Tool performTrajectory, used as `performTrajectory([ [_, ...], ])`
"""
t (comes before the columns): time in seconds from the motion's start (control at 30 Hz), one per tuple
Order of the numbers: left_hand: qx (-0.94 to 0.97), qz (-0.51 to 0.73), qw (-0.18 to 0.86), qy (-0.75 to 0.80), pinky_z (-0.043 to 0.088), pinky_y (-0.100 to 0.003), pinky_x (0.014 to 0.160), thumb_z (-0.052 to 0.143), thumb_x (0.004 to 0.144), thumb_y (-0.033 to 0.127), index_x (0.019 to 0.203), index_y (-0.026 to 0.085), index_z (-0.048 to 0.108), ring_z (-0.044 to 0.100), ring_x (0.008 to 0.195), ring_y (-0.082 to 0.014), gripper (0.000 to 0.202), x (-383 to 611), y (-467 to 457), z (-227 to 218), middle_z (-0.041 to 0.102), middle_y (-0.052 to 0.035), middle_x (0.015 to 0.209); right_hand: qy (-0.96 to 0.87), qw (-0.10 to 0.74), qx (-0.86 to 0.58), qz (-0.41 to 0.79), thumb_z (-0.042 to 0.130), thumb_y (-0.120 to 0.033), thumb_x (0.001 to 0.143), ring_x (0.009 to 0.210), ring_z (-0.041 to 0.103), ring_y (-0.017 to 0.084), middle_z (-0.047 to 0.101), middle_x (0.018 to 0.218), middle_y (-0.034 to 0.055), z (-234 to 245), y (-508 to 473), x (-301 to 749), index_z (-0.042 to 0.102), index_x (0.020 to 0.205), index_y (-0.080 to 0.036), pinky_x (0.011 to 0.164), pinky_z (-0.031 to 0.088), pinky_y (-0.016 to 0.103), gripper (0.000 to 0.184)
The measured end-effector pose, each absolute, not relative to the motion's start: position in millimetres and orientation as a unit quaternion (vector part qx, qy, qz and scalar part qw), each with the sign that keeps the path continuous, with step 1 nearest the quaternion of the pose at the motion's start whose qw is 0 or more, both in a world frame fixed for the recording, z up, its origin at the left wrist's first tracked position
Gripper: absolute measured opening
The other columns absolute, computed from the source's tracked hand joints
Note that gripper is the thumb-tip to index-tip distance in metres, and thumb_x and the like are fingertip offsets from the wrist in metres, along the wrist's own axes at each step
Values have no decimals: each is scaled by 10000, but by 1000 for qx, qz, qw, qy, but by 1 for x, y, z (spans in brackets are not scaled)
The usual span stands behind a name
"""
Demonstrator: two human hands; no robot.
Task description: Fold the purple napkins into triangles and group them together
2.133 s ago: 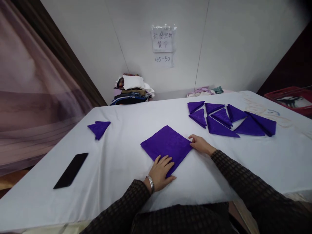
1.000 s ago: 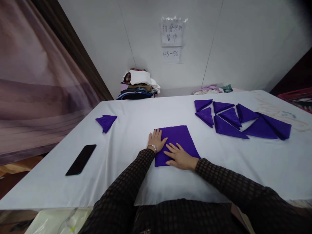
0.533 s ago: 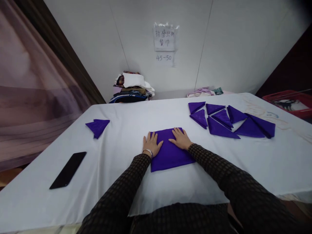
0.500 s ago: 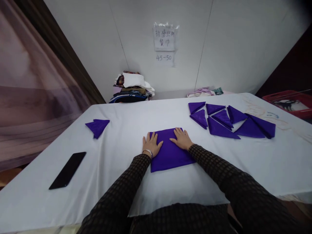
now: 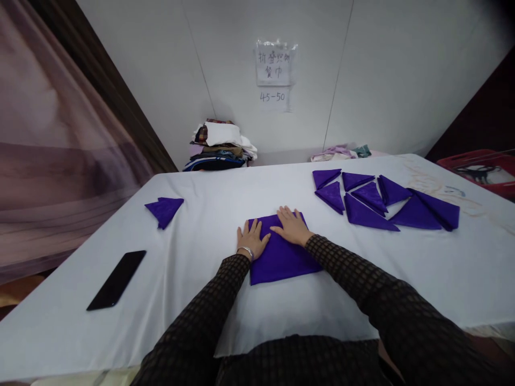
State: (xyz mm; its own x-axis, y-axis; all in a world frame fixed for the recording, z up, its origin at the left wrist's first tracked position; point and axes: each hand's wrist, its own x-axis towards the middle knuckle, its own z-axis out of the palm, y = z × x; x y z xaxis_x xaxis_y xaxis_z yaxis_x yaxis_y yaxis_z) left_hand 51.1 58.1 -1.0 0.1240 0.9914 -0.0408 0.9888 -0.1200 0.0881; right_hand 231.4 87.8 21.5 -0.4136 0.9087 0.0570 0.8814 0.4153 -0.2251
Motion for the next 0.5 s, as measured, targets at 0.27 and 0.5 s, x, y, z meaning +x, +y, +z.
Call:
performTrajectory([
  [0.27,749,9,43,662,109,-557,1095,182,866,597,1435,215,251,94,1394,-299,688,51,57,0,207,-34,1519,-879,65,-455,130,184,-610,897,1378,168,240,253,1491,115,2,101,224,312,1412,-112,1097,118,437,728],
  [0.5,747,17,46,662,107,-560,1095,149,852,638,1432,221,256,102,1391,-303,722,51,58,-1,214,-28,1518,-793,49,-598,100,195,-616,899,1375,173,264,238,1493,134,1,100,294,274,1426,-128,1078,115,516,722],
])
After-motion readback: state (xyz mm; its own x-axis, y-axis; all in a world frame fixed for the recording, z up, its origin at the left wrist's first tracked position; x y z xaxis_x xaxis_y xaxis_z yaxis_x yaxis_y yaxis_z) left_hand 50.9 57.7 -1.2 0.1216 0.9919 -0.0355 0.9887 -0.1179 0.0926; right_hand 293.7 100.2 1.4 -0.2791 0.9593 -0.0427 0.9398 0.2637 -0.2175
